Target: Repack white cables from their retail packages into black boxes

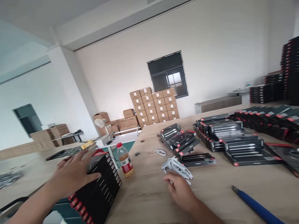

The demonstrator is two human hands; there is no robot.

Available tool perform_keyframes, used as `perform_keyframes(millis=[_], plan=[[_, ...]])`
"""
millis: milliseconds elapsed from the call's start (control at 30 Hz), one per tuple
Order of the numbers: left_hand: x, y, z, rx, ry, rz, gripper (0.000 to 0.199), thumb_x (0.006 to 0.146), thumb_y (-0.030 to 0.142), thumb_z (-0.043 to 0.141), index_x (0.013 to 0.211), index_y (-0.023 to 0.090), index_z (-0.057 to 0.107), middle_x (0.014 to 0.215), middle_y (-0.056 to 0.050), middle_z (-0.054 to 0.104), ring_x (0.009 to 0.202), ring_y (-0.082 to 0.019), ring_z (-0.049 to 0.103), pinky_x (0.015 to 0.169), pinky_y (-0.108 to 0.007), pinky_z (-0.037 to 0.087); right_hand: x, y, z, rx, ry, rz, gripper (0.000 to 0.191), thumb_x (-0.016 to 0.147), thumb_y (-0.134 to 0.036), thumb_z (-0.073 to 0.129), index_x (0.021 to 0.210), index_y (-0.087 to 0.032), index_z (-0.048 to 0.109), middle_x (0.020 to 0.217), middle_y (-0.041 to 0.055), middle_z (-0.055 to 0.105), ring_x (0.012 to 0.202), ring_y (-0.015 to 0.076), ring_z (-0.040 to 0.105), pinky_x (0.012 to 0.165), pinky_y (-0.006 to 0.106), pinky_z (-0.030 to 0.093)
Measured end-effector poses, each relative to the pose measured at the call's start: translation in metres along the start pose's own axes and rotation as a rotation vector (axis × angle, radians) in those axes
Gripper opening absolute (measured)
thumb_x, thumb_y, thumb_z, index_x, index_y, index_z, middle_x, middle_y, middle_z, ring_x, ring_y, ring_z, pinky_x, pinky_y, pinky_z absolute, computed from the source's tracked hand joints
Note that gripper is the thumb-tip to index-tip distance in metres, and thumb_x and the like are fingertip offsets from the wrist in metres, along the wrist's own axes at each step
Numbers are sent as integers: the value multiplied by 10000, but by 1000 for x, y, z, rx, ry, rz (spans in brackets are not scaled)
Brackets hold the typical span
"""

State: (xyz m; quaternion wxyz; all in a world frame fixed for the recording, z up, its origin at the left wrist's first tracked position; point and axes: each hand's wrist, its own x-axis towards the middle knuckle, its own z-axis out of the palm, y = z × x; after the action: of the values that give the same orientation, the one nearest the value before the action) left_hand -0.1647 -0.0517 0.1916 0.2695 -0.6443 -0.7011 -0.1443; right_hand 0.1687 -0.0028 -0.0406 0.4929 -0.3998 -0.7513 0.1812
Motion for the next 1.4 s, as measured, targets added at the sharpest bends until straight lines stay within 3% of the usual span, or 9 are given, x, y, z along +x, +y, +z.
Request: perform_keyframes(millis=[67, 167, 300, 433, 533, 800, 1100, 1233, 1400], plan=[[-8, 33, 1, -51, 97, 95, 747, 781, 568, 621, 1440, 234, 510, 1467, -75, 552, 1298, -364, 540, 1122, -564, 353, 5, 4, -8, -78, 74, 31, 319, 857, -69, 438, 940, -215, 709, 1022, 70, 713, 983, 224, 655, 876, 317, 489], [-22, 98, 21, -385, -33, 253, 661, 823, 547, 619, 1413, 262, 529, 1455, -65, 566, 1288, -289, 564, 1121, -435, 396, 10, 15, -22, -316, 206, 169, 333, 861, -118, 498, 1115, -204, 695, 1202, 107, 674, 1142, 273, 601, 1005, 386, 456], [-34, 171, 101, -745, -282, 170, 500, 813, 395, 650, 1291, 254, 617, 1236, -60, 679, 1001, -230, 691, 865, -343, 529, 11, 27, -34, -500, 195, 340, 411, 857, -234, 594, 1259, -163, 644, 1195, 154, 682, 1123, 351, 613, 963, 458, 485], [-42, 194, 192, -818, -260, 21, 326, 759, 144, 557, 1069, 174, 651, 1065, -85, 697, 810, -202, 684, 813, -356, 541, 7, 30, -28, -525, 60, 367, 498, 818, -280, 665, 1306, -193, 621, 1159, 129, 693, 1114, 333, 632, 992, 432, 491], [-45, 193, 229, -908, -224, -23, 320, 774, 97, 495, 1058, 177, 616, 1046, -64, 685, 885, -180, 677, 864, -330, 539, 5, 33, -18, -475, 25, 350, 520, 809, -226, 662, 1326, -225, 604, 1184, 104, 676, 1116, 287, 655, 991, 369, 506], [-47, 199, 249, -1096, -159, -48, 542, 780, 70, 511, 1306, 199, 507, 1280, -89, 595, 1050, -198, 656, 921, -350, 535, 24, 25, 35, -506, -34, 343, 566, 882, -166, 577, 1445, -213, 532, 1424, 139, 582, 1300, 311, 579, 1090, 391, 468], [-45, 190, 256, -1142, -46, -81, 593, 718, 16, 509, 1281, 201, 513, 1374, -111, 519, 1354, -246, 494, 1176, -424, 392, 116, 19, 74, -630, -88, 363, 540, 893, -262, 609, 1416, -146, 545, 1364, 200, 624, 1203, 341, 642, 1002, 447, 500], [-48, 189, 257, -1159, -38, -95, 575, 703, -9, 513, 1240, 194, 554, 1381, -113, 525, 1352, -247, 499, 1174, -415, 393, 115, 7, 43, -698, -109, 280, 345, 888, -319, 614, 1208, -221, 699, 1234, 118, 719, 1173, 291, 650, 994, 389, 485], [-48, 198, 257, -1200, -37, -183, 490, 752, 54, 546, 1221, 191, 577, 1279, -89, 606, 1263, -236, 569, 1133, -398, 425, 70, 33, -65, -840, -176, 354, 196, 786, -152, 585, 745, -228, 761, 782, 88, 763, 815, 265, 731, 779, 368, 522]])
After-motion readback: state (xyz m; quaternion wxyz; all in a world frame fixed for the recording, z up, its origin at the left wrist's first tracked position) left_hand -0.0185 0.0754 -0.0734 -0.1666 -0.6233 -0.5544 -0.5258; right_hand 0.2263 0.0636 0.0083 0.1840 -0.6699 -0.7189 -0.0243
